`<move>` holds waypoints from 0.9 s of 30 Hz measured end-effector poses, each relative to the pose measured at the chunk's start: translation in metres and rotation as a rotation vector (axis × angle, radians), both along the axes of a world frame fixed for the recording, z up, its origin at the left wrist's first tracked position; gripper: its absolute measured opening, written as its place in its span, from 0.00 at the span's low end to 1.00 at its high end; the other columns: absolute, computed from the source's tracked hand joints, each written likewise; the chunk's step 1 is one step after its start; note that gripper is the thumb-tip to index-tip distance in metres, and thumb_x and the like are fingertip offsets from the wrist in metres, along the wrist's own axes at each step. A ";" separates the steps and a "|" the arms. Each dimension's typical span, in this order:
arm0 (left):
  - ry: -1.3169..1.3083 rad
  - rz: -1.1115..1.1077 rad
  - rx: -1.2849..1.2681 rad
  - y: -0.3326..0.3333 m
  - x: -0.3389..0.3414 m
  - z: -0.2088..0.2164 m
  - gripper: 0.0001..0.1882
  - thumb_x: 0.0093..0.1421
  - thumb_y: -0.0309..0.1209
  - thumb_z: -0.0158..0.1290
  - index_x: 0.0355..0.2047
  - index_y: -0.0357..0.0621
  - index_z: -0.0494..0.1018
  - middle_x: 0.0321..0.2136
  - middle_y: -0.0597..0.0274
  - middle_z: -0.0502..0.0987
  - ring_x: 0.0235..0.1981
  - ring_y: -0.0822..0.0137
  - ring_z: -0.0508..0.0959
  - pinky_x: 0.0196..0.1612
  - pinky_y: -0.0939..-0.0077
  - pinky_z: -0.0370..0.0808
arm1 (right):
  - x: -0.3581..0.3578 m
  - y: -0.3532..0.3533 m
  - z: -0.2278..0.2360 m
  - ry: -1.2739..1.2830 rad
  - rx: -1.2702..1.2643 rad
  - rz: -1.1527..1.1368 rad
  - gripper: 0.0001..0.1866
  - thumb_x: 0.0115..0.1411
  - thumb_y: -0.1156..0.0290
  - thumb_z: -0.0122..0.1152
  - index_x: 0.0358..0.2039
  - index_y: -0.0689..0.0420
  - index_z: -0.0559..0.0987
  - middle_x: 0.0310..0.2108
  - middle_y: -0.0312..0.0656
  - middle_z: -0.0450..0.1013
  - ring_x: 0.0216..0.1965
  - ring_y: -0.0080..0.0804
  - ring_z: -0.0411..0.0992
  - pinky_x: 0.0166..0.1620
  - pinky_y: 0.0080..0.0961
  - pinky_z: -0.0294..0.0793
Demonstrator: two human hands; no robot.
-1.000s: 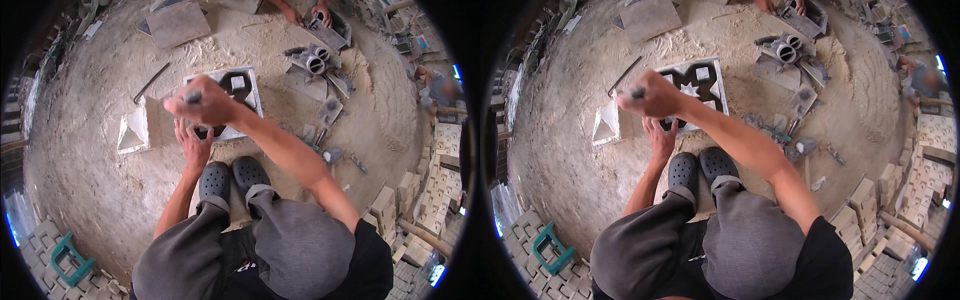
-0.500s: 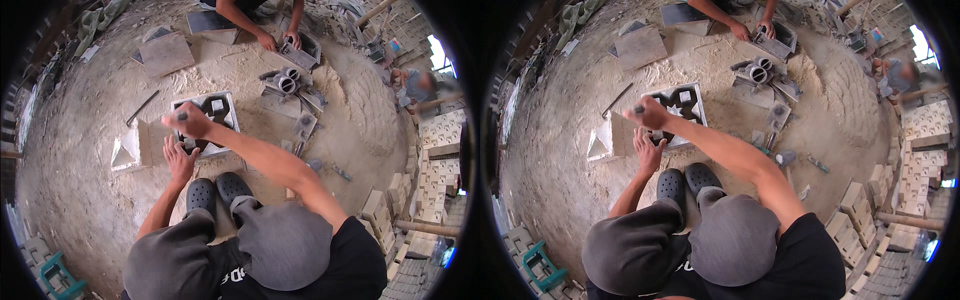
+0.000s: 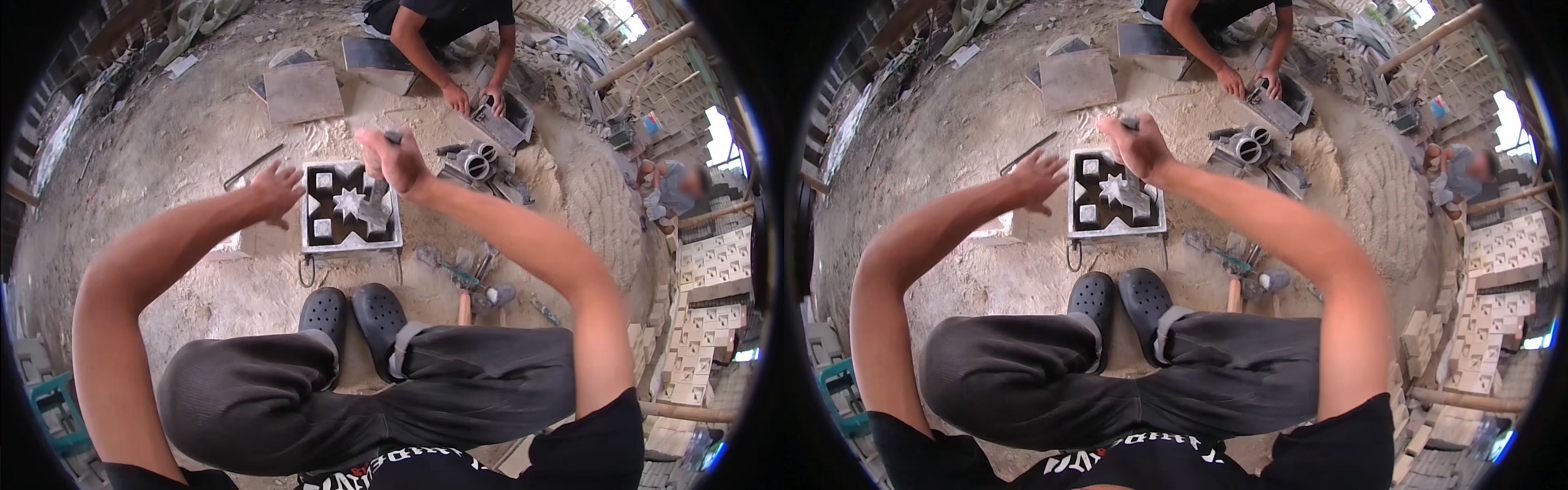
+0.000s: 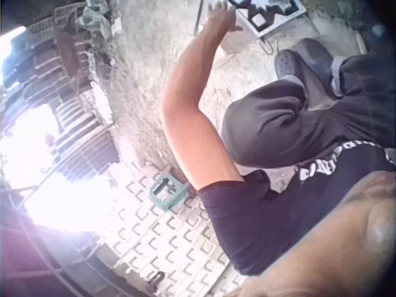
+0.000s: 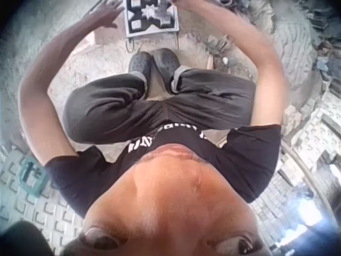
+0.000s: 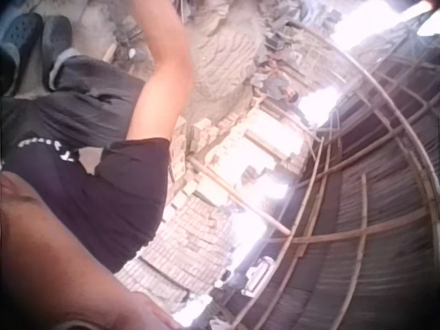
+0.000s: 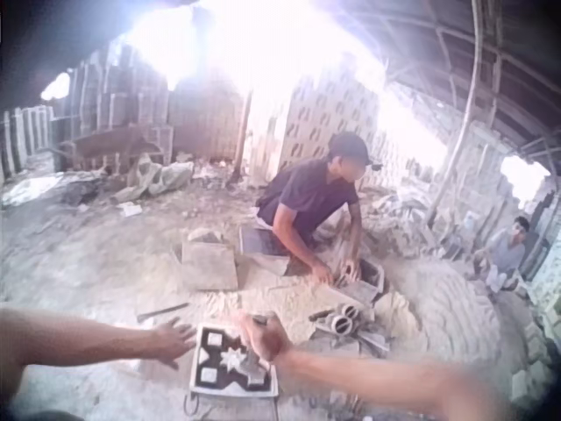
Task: The person uses a flat tool to scrape excess material from the surface and crevices of a square decorative mold.
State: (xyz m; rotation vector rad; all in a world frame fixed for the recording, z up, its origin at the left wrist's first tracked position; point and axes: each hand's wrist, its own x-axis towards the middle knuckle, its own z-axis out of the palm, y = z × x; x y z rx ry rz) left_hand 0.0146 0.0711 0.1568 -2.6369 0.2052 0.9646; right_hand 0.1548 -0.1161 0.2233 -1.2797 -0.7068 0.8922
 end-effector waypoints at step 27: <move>-0.350 0.543 -0.334 -0.086 -0.017 -0.114 0.74 0.30 0.68 0.67 0.72 0.63 0.35 0.71 0.41 0.33 0.71 0.41 0.34 0.65 0.37 0.52 | -0.033 -0.029 -0.014 -0.012 0.355 -0.504 0.26 0.64 0.71 0.54 0.09 0.49 0.58 0.08 0.27 0.53 0.09 0.18 0.46 0.16 0.24 0.44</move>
